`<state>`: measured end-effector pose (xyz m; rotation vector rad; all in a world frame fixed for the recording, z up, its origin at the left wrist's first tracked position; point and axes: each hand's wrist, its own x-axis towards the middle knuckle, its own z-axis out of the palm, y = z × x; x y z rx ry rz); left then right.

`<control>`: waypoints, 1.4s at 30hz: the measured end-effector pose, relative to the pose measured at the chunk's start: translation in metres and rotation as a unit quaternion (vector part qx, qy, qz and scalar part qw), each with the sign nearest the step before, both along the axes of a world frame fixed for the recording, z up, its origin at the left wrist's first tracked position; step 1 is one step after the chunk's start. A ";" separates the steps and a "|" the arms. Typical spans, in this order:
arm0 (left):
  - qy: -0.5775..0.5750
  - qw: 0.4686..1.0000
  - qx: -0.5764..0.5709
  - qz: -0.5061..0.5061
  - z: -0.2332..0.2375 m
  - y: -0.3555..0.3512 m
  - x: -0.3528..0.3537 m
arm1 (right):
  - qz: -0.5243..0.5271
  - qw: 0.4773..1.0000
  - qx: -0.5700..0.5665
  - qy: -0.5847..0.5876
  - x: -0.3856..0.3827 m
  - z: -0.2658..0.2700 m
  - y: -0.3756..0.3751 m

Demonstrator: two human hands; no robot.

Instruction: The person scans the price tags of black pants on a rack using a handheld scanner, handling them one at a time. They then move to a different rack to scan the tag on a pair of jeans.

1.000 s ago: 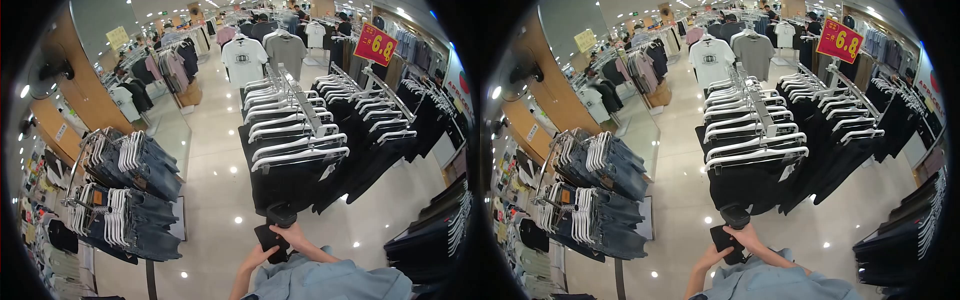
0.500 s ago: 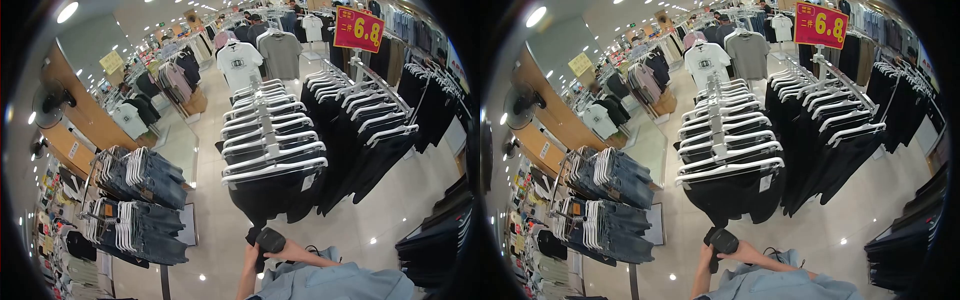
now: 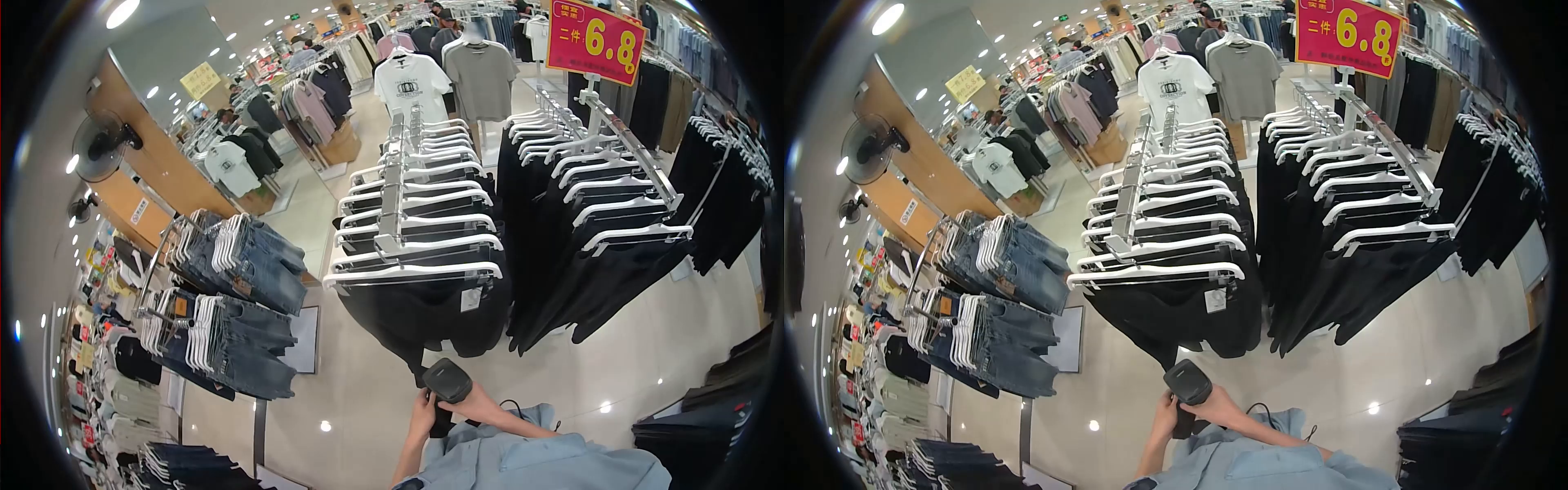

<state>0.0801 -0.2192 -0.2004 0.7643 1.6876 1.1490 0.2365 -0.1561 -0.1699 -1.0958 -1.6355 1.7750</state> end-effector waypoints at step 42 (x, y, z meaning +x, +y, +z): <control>0.063 0.905 -0.091 -0.411 0.111 -0.013 0.008 | 0.003 0.982 -0.166 0.092 0.084 0.023 -0.036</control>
